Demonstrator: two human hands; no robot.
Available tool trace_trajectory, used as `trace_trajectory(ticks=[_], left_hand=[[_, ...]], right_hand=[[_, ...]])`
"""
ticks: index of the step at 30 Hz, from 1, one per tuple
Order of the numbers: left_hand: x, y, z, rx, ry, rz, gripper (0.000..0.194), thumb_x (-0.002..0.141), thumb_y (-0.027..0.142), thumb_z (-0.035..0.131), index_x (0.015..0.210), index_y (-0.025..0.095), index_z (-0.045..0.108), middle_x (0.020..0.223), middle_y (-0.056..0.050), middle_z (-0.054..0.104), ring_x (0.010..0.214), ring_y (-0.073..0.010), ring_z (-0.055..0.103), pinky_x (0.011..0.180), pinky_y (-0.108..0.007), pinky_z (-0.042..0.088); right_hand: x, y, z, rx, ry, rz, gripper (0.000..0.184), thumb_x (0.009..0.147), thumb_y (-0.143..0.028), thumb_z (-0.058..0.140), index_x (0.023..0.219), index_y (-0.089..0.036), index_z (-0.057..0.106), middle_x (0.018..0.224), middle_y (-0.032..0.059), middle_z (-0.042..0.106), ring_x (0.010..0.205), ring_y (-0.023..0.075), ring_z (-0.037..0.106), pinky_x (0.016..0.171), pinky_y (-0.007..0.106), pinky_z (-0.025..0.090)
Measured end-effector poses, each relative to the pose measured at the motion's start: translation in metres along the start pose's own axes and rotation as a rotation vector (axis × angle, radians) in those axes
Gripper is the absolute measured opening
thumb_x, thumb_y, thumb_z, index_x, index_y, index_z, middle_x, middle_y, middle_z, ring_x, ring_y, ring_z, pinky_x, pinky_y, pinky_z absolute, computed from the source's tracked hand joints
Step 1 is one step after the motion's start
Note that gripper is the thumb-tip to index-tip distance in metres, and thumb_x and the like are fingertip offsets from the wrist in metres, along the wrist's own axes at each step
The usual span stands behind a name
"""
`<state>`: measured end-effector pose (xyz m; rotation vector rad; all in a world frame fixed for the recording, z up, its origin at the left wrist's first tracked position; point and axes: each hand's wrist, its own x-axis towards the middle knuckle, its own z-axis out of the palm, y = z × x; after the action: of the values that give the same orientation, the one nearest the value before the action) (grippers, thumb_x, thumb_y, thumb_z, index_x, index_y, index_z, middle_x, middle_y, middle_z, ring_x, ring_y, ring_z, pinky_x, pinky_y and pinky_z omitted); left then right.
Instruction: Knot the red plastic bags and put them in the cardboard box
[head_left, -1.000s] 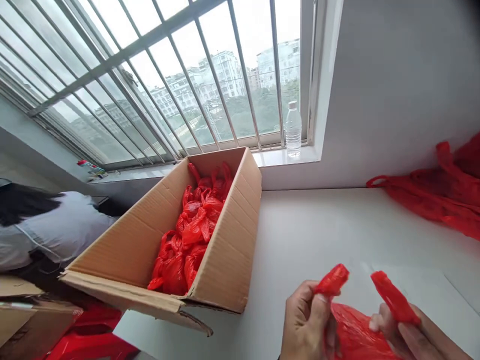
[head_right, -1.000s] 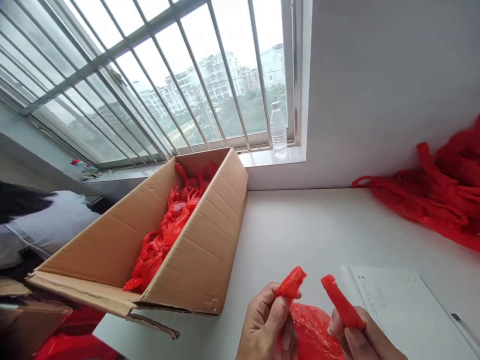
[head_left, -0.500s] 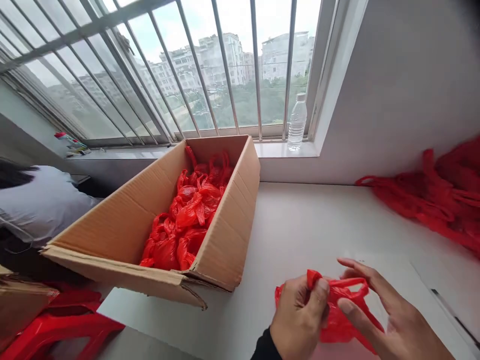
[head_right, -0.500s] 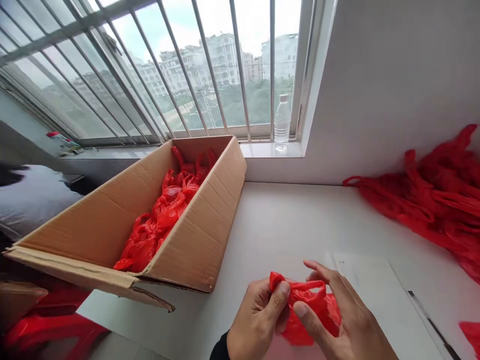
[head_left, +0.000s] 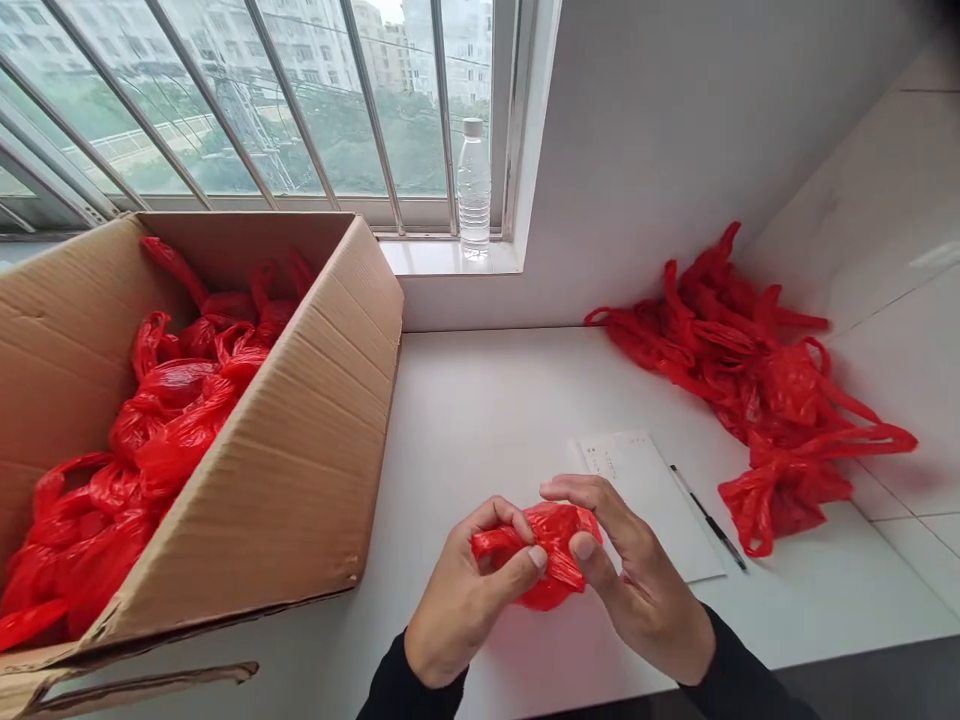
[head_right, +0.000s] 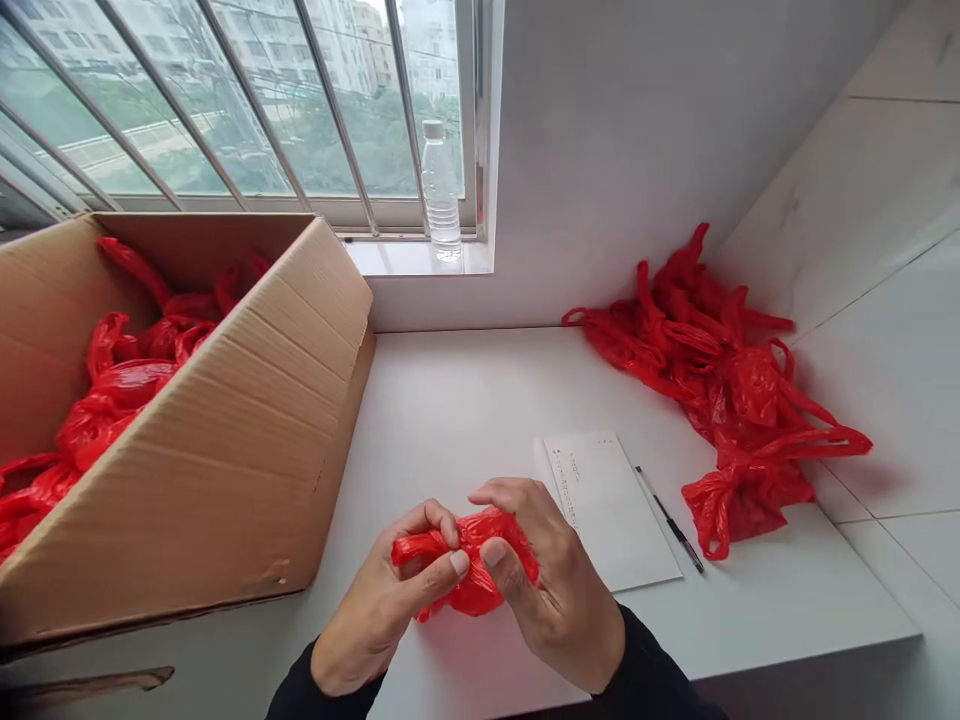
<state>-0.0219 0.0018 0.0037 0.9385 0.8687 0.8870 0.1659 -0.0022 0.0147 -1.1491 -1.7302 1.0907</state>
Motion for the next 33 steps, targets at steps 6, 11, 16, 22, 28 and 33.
trace_trajectory(ticks=[6, 11, 16, 22, 28, 33], left_hand=[[0.0, -0.008, 0.001, 0.388, 0.243, 0.249, 0.011, 0.091, 0.014, 0.055, 0.088, 0.023, 0.05, 0.081, 0.003, 0.053, 0.066, -0.0111, 0.046, 0.062, -0.023, 0.041], [0.006, -0.024, 0.001, 0.654, 0.406, 0.561, 0.03, 0.088, 0.004, 0.056, 0.104, 0.028, 0.067, 0.096, -0.002, 0.065, 0.085, -0.0155, 0.062, 0.073, -0.025, 0.048], [0.004, -0.025, 0.0, 0.76, 0.333, 0.641, 0.05, 0.088, 0.004, 0.06, 0.125, 0.037, 0.066, 0.107, -0.004, 0.066, 0.093, -0.0157, 0.067, 0.074, -0.022, 0.055], [-0.003, -0.023, -0.002, 0.839, 0.246, 0.628, 0.061, 0.093, 0.004, 0.055, 0.143, 0.039, 0.053, 0.113, -0.006, 0.063, 0.097, -0.0154, 0.067, 0.073, -0.02, 0.056], [-0.032, -0.049, -0.03, 1.087, 0.211, 0.582, 0.062, 0.097, 0.012, 0.048, 0.155, 0.031, 0.036, 0.146, -0.011, 0.053, 0.128, -0.0262, 0.056, 0.103, -0.036, 0.05], [-0.067, -0.078, -0.059, 1.069, 0.438, 0.398, 0.05, 0.099, 0.021, 0.048, 0.147, 0.035, 0.05, 0.146, -0.006, 0.056, 0.132, -0.0267, 0.053, 0.105, -0.038, 0.048]], right_hand=[[0.01, 0.009, 0.001, 0.115, -0.095, 0.296, 0.039, 0.103, -0.054, 0.04, 0.12, -0.025, 0.059, 0.075, -0.002, 0.059, 0.065, 0.0161, 0.052, 0.066, 0.031, 0.042], [0.011, 0.019, 0.003, 0.354, -0.213, 0.378, 0.041, 0.104, -0.051, 0.039, 0.133, -0.025, 0.05, 0.066, -0.0062, 0.049, 0.059, 0.0136, 0.044, 0.062, 0.029, 0.039], [0.014, 0.026, 0.001, 0.349, -0.259, 0.327, 0.038, 0.101, -0.045, 0.05, 0.133, -0.023, 0.053, 0.073, -0.005, 0.052, 0.068, 0.0134, 0.049, 0.07, 0.03, 0.044], [0.016, 0.016, -0.001, 0.289, -0.239, 0.261, 0.021, 0.101, -0.039, 0.051, 0.104, -0.022, 0.063, 0.093, 0.001, 0.068, 0.085, 0.0166, 0.063, 0.082, 0.032, 0.05], [0.0, 0.033, -0.021, -0.015, -0.078, 0.261, 0.023, 0.102, -0.043, 0.049, 0.095, -0.024, 0.058, 0.092, 0.0006, 0.067, 0.084, 0.0177, 0.062, 0.07, 0.03, 0.046], [-0.02, 0.072, -0.045, -0.164, 0.13, 0.432, 0.028, 0.1, -0.05, 0.049, 0.096, -0.023, 0.057, 0.092, 0.0036, 0.068, 0.087, 0.0217, 0.063, 0.069, 0.032, 0.046]])
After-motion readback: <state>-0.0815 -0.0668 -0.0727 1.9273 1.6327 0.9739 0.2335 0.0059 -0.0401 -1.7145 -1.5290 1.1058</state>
